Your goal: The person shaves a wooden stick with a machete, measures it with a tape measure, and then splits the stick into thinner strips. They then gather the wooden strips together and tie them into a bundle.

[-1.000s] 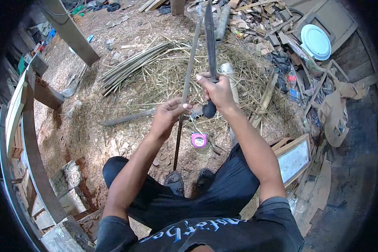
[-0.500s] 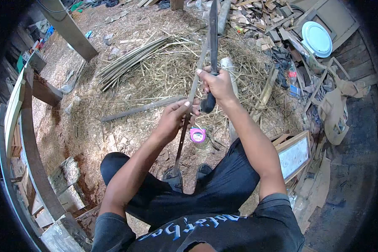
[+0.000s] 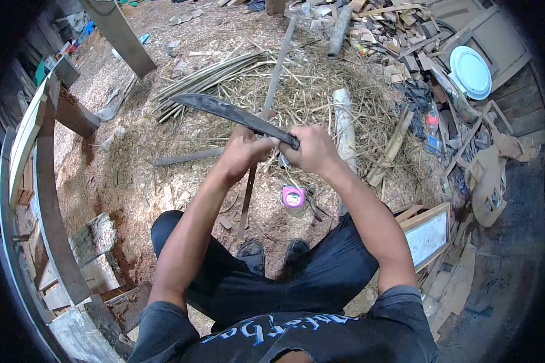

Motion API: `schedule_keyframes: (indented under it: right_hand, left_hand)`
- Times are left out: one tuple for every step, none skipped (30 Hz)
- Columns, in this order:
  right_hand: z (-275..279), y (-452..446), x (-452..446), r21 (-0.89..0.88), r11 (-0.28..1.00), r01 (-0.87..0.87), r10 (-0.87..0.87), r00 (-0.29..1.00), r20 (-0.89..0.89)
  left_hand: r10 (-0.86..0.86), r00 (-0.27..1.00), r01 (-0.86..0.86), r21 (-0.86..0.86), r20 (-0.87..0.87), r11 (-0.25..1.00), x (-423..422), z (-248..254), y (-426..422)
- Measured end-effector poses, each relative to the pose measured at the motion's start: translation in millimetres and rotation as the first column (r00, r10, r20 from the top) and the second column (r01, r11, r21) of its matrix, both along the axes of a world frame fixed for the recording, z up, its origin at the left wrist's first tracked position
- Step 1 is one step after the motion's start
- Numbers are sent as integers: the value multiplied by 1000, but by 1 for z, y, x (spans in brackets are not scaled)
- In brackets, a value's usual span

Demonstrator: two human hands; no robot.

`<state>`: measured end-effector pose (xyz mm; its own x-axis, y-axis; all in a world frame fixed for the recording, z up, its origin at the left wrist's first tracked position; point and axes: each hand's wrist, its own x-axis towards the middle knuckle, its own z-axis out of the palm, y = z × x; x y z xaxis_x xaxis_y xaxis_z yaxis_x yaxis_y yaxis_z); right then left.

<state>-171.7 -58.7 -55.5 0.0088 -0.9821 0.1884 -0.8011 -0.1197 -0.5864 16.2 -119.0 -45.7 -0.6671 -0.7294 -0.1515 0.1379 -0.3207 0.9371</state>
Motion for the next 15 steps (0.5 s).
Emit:
schedule_keyframes:
  right_hand:
    - [1, -1, 1, 10, 1000, -6, 6, 1000, -24]
    - [2, -1, 1, 20, 1000, -10, 11, 999, -48]
    - [4, -1, 2, 21, 1000, -10, 11, 999, -48]
    - [7, 0, 2, 4, 999, -43, 43, 997, -69]
    - [10, 0, 2, -12, 997, -74, 73, 993, -91]
    - [14, 1, 2, -11, 997, -70, 69, 993, -91]
    - [17, 2, 1, -4, 997, -76, 75, 987, -144]
    - [19, 3, 1, 4, 997, -82, 81, 977, -197]
    - [16, 3, 0, 6, 997, -80, 79, 977, -198]
    - [12, 3, -1, -39, 996, -80, 69, 972, -225]
    - [8, 2, -1, -85, 993, -82, 59, 966, -252]
    - [5, 1, -1, -84, 993, -82, 59, 966, -252]
    - [2, 0, -1, -104, 993, -53, 24, 965, -261]
    - [1, -1, 0, -124, 992, -24, -10, 963, -271]
    - [1, -2, 0, -124, 992, -25, -10, 962, -272]
  left_hand:
    - [-5, 999, 8, -56, 52, 998, 0, 2, 1]
    - [-9, 995, 20, -110, 103, 994, 1, 5, 2]
    - [-45, 987, 61, -108, 152, 992, 5, 7, 1]
    - [-46, 987, 63, -108, 152, 992, 6, 8, 2]
    - [-50, 985, 67, -97, 165, 993, 7, 10, 4]
    - [-55, 982, 71, -85, 179, 994, 8, 10, 7]
    - [-39, 980, 60, -106, 194, 993, 8, 7, 10]
    - [-42, 980, 64, -104, 194, 993, 8, 8, 11]
    - [-53, 974, 77, -100, 222, 992, 9, 9, 12]
    - [-63, 967, 90, -96, 248, 991, 10, 9, 13]
    - [-64, 967, 89, -95, 247, 991, 9, 8, 15]
    - [-32, 970, 62, -118, 243, 991, 8, 8, 16]
    - [0, 971, 35, -141, 238, 989, 7, 7, 18]
    - [0, 971, 34, -141, 237, 989, 5, 3, 18]
    - [19, 971, 8, -115, 239, 993, 3, -5, 18]
